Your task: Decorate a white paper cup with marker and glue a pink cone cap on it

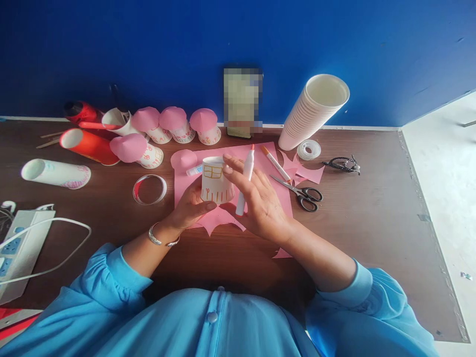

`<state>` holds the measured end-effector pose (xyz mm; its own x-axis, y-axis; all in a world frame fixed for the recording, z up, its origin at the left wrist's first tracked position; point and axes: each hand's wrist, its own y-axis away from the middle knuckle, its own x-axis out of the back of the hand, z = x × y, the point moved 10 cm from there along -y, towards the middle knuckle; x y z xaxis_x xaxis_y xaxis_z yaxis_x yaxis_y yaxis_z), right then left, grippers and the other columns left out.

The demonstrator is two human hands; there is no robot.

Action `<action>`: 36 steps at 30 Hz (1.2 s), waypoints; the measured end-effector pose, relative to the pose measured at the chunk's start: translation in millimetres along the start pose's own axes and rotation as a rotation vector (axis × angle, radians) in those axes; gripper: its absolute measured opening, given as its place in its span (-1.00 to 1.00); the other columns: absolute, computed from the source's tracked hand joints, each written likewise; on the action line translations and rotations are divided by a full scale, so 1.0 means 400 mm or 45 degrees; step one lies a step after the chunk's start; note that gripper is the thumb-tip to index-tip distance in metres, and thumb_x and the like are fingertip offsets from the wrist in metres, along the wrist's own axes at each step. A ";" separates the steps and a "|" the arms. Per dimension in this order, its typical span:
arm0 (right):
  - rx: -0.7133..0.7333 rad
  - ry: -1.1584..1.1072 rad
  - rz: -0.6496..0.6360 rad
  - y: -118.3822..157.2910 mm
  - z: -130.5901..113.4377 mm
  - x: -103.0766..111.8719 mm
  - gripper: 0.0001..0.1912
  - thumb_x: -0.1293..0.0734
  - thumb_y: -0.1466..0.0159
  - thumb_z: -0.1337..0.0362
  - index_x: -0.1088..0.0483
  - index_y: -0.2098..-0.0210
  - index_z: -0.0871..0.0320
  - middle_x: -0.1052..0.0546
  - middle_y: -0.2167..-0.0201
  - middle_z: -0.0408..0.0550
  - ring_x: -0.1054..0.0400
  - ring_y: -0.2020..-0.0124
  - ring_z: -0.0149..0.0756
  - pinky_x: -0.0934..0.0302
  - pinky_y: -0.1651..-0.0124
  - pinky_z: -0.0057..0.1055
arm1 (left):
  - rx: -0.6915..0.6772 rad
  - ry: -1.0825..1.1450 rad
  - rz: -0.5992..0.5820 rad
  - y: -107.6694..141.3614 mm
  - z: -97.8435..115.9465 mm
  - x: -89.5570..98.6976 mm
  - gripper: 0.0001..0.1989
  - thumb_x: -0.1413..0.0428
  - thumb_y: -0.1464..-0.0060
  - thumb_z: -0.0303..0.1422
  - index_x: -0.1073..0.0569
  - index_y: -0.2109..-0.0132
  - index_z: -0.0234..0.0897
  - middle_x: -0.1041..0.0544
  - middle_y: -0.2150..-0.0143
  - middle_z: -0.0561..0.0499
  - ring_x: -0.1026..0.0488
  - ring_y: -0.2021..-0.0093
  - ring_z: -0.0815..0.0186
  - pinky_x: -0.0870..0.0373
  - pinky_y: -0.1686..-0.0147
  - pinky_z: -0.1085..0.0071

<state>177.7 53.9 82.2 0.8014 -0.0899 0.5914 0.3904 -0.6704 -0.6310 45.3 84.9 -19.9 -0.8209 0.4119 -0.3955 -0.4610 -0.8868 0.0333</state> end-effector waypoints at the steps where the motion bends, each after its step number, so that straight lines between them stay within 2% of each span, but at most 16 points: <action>1: 0.018 -0.033 0.031 0.000 -0.006 0.010 -0.10 -0.49 -0.36 0.35 -0.02 -0.55 -0.01 -0.41 -0.45 0.26 -0.35 -0.47 0.13 -0.43 -0.35 0.24 | -0.008 0.004 0.019 0.001 -0.006 0.009 -0.40 -0.46 -0.07 -0.15 -0.54 -0.23 -0.10 -0.64 -0.12 -0.11 -0.56 -0.12 0.03 -0.53 -0.14 0.07; 3: 0.074 -0.059 0.118 0.001 -0.025 0.040 -0.17 -0.45 -0.39 0.38 -0.09 -0.54 0.03 -0.56 -0.30 0.24 -0.52 -0.31 0.09 -0.56 -0.20 0.12 | -0.032 0.027 0.065 0.001 -0.014 0.027 -0.40 -0.46 -0.06 -0.12 -0.55 -0.22 -0.08 -0.63 -0.14 -0.10 -0.55 -0.15 0.02 -0.51 -0.17 0.05; 5: 0.144 -0.014 0.188 0.002 -0.053 0.069 -0.35 -0.36 -0.47 0.38 -0.21 -0.50 0.10 -0.69 0.04 0.12 -0.67 0.07 -0.07 -0.63 0.13 -0.12 | -0.043 0.053 0.084 -0.001 -0.021 0.034 -0.40 -0.46 -0.05 -0.07 -0.56 -0.20 -0.08 -0.62 -0.17 -0.10 -0.53 -0.20 -0.02 -0.48 -0.20 0.02; 7: 0.205 0.077 0.220 0.000 -0.083 0.087 -0.52 -0.24 -0.58 0.21 -0.32 -0.44 0.15 -0.59 0.37 -0.07 -0.54 0.43 -0.25 -0.46 0.45 -0.32 | -0.038 0.071 0.080 -0.003 -0.022 0.031 -0.39 -0.46 -0.04 -0.05 -0.56 -0.19 -0.09 -0.61 -0.19 -0.11 -0.52 -0.23 -0.04 -0.46 -0.22 -0.01; 9: 0.230 0.124 0.261 -0.005 -0.104 0.101 -0.55 -0.18 -0.61 0.09 -0.45 -0.33 0.12 -0.47 0.49 -0.16 -0.43 0.54 -0.33 -0.33 0.56 -0.39 | -0.028 0.080 0.081 -0.003 -0.021 0.028 -0.40 -0.46 -0.04 -0.06 -0.56 -0.19 -0.09 -0.62 -0.17 -0.11 -0.52 -0.22 -0.04 -0.46 -0.22 -0.01; 10: 0.223 0.121 0.267 -0.008 -0.109 0.104 -0.59 -0.19 -0.60 0.10 -0.49 -0.27 0.11 -0.47 0.48 -0.16 -0.42 0.55 -0.35 -0.33 0.57 -0.40 | -0.026 0.082 0.085 -0.002 -0.019 0.027 -0.40 -0.47 -0.04 -0.07 -0.56 -0.19 -0.09 -0.62 -0.16 -0.10 -0.52 -0.21 -0.04 -0.46 -0.22 -0.01; 13: 0.136 -0.002 0.220 -0.018 -0.105 0.096 -0.75 -0.31 -0.50 0.32 -0.50 -0.12 0.11 -0.58 0.40 -0.10 -0.52 0.48 -0.30 -0.45 0.51 -0.37 | -0.025 0.081 0.091 -0.001 -0.015 0.027 -0.41 -0.47 -0.03 -0.08 -0.56 -0.18 -0.09 -0.62 -0.16 -0.10 -0.53 -0.21 -0.03 -0.47 -0.21 0.00; 16: 0.029 -0.131 0.172 -0.020 -0.087 0.081 -0.74 -0.37 -0.40 0.44 -0.45 -0.04 0.06 -0.61 0.40 -0.09 -0.57 0.45 -0.24 -0.48 0.53 -0.34 | -0.020 0.056 0.092 0.001 -0.014 0.027 -0.43 -0.46 -0.04 -0.09 -0.56 -0.16 -0.09 -0.60 -0.20 -0.10 -0.51 -0.23 -0.03 -0.48 -0.19 0.02; 19: 0.068 -0.158 0.164 -0.019 -0.090 0.073 -0.71 -0.40 -0.34 0.50 -0.43 0.02 0.05 -0.58 0.43 -0.12 -0.55 0.48 -0.25 -0.44 0.58 -0.37 | -0.025 0.031 0.089 0.001 -0.013 0.028 -0.43 -0.46 -0.05 -0.09 -0.55 -0.17 -0.09 -0.61 -0.14 -0.08 -0.52 -0.19 0.00 -0.49 -0.16 0.06; 28: 0.118 -0.108 0.171 -0.024 -0.095 0.062 -0.74 -0.41 -0.31 0.53 -0.44 0.08 0.11 -0.60 0.41 -0.13 -0.56 0.46 -0.29 -0.47 0.49 -0.41 | -0.044 -0.036 0.054 0.004 -0.007 0.022 -0.41 -0.46 -0.07 -0.16 -0.51 -0.21 -0.10 -0.58 -0.16 -0.11 -0.51 -0.17 0.02 -0.48 -0.12 0.10; 36: 0.093 -0.105 0.180 -0.020 -0.090 0.056 -0.71 -0.40 -0.28 0.55 -0.45 0.08 0.10 -0.62 0.42 -0.13 -0.55 0.48 -0.29 -0.43 0.48 -0.42 | -0.043 -0.027 0.057 0.001 0.009 0.010 -0.45 -0.47 -0.06 -0.14 -0.53 -0.15 -0.11 -0.60 -0.06 -0.08 -0.54 -0.05 0.07 -0.51 -0.04 0.10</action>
<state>176.2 30.8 118.4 0.8840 -0.1166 0.4528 0.3007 -0.5999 -0.7414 40.4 86.8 -18.3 -0.8476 0.3756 -0.3748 -0.4121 -0.9109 0.0193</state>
